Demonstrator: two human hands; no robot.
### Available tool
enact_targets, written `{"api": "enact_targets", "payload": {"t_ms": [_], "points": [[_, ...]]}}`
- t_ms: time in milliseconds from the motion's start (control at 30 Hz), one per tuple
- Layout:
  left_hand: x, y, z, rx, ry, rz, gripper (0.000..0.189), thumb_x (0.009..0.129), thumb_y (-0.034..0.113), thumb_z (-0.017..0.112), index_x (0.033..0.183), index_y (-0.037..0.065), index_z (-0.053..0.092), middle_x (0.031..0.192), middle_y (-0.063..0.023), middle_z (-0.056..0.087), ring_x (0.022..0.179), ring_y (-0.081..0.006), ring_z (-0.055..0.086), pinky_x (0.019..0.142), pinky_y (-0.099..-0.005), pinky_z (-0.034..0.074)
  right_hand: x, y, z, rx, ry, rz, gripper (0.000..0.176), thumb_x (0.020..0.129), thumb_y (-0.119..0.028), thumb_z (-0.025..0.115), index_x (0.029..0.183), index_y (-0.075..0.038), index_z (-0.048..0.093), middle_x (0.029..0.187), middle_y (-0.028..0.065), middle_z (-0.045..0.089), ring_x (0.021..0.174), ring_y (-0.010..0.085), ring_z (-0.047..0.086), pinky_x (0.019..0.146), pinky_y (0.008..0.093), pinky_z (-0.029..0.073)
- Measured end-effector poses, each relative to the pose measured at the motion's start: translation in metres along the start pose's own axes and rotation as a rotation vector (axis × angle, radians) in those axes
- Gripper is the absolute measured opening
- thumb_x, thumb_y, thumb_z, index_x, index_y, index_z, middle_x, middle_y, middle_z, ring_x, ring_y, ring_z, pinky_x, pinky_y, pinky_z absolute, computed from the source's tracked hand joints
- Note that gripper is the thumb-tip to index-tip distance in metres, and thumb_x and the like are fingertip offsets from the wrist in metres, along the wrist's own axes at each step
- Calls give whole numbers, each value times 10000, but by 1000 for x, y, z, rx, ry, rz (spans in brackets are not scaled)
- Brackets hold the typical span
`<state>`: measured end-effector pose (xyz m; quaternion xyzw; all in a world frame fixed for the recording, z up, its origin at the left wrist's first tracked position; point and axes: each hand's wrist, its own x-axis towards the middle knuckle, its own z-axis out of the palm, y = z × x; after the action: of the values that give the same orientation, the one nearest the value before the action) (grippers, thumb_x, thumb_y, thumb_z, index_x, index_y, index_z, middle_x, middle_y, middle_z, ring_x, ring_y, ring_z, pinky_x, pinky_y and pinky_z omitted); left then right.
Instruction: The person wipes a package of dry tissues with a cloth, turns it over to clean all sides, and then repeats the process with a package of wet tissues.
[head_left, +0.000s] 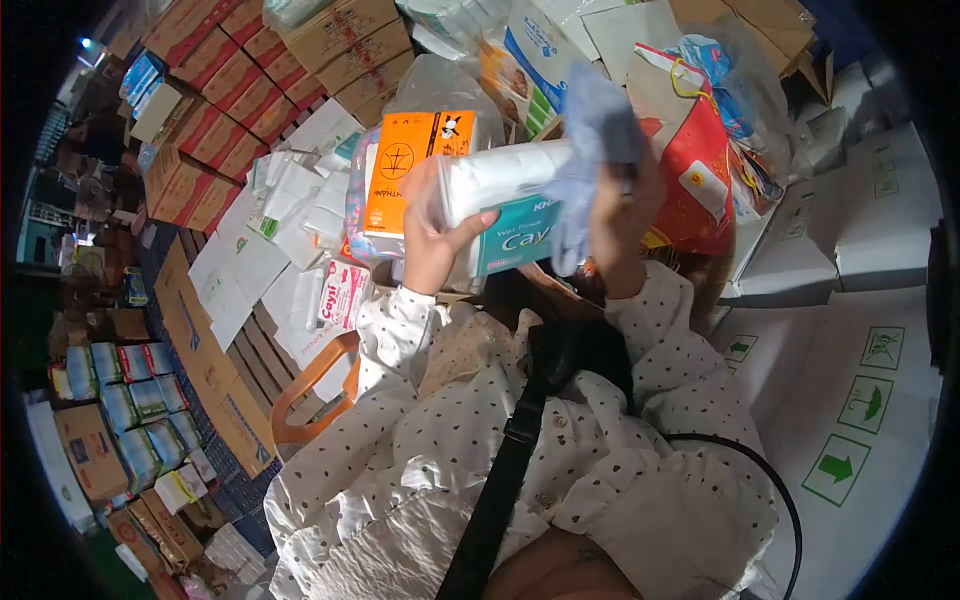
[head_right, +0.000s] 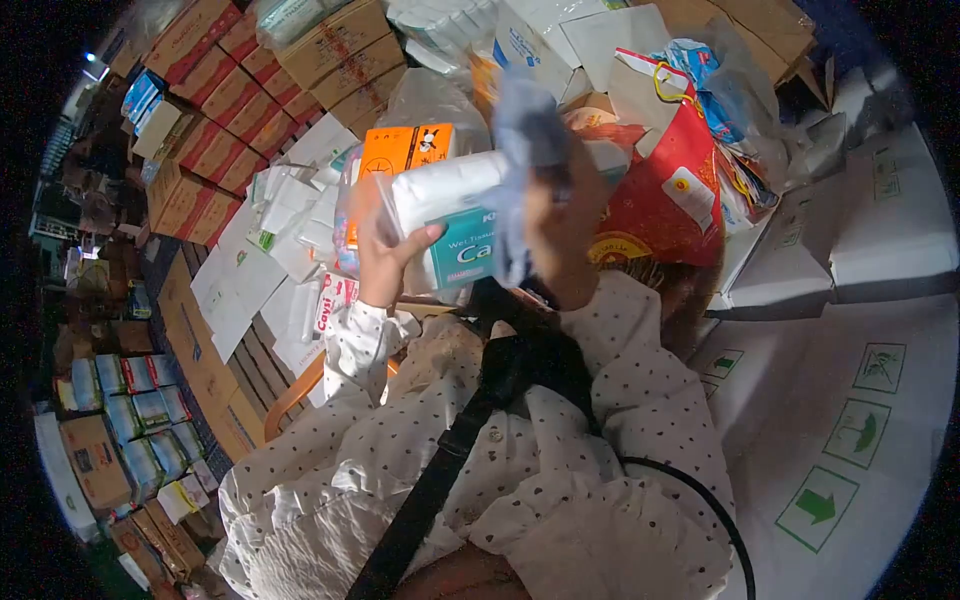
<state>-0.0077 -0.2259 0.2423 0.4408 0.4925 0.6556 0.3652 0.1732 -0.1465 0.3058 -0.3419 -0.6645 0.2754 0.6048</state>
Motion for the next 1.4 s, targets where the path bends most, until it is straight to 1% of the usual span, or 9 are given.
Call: {"api": "enact_targets", "payload": {"t_ms": [133,467,667,767,967,1133,1200,1300,1400], "points": [[-12,6,-2,227,-49,146,510,741,58,784,1189,-47,564,1064,-94,649,971,-180,615,897,-315,477,-12,-18,48,-141,-298,-488,226,809,-170,711,1002,-60,672,1094,106,654,1006,307,653,854,371,531],[-42,-37,-39,164,112,0,593,708,17,824,1223,-11,530,1138,-101,608,1075,-187,574,959,-318,447,-10,80,39,-308,-291,-384,150,859,-100,610,958,-22,691,1077,136,689,1166,340,597,1073,480,385],[-43,-18,-32,236,68,-9,577,712,16,826,1214,1,541,1136,-91,618,1064,-192,585,946,-318,451,23,155,11,-435,87,-450,154,860,-150,602,906,-26,680,1090,123,682,1137,337,598,1034,504,404],[-39,-22,-24,204,60,42,545,720,47,823,1194,6,557,1105,-107,646,1048,-191,601,930,-318,455,27,156,8,-637,21,-329,152,866,-150,592,868,-24,677,1064,144,685,1094,352,605,974,462,450],[-29,-18,-8,342,69,117,507,740,118,802,1176,3,572,1063,-150,674,1013,-206,626,915,-330,463,-30,31,48,-31,-253,-147,208,882,-90,520,986,14,666,1059,154,684,952,338,670,841,397,526],[-40,-36,-10,378,158,155,493,747,78,784,1179,2,558,1013,-146,685,955,-218,650,870,-340,489,-54,-6,65,67,-370,-401,171,853,-85,564,964,2,661,1043,133,672,960,330,651,914,410,499],[-42,-30,-10,349,217,265,490,748,57,779,1179,2,552,990,-146,689,929,-216,660,849,-341,499,-50,8,63,39,-397,-426,166,848,-83,572,959,0,663,1030,131,674,956,325,652,911,408,502],[-50,-15,-15,328,102,-22,486,729,-20,775,1152,-4,536,985,-147,685,942,-196,650,833,-315,499,-36,46,54,-31,-355,-381,155,843,-72,580,942,0,674,988,140,682,947,326,653,897,407,513],[-58,-13,-17,418,83,40,470,730,-33,770,1137,-5,537,995,-138,680,965,-190,641,846,-305,492,-12,94,31,-171,-281,-372,148,852,-58,569,933,14,670,990,160,683,948,342,652,870,428,517]]}}
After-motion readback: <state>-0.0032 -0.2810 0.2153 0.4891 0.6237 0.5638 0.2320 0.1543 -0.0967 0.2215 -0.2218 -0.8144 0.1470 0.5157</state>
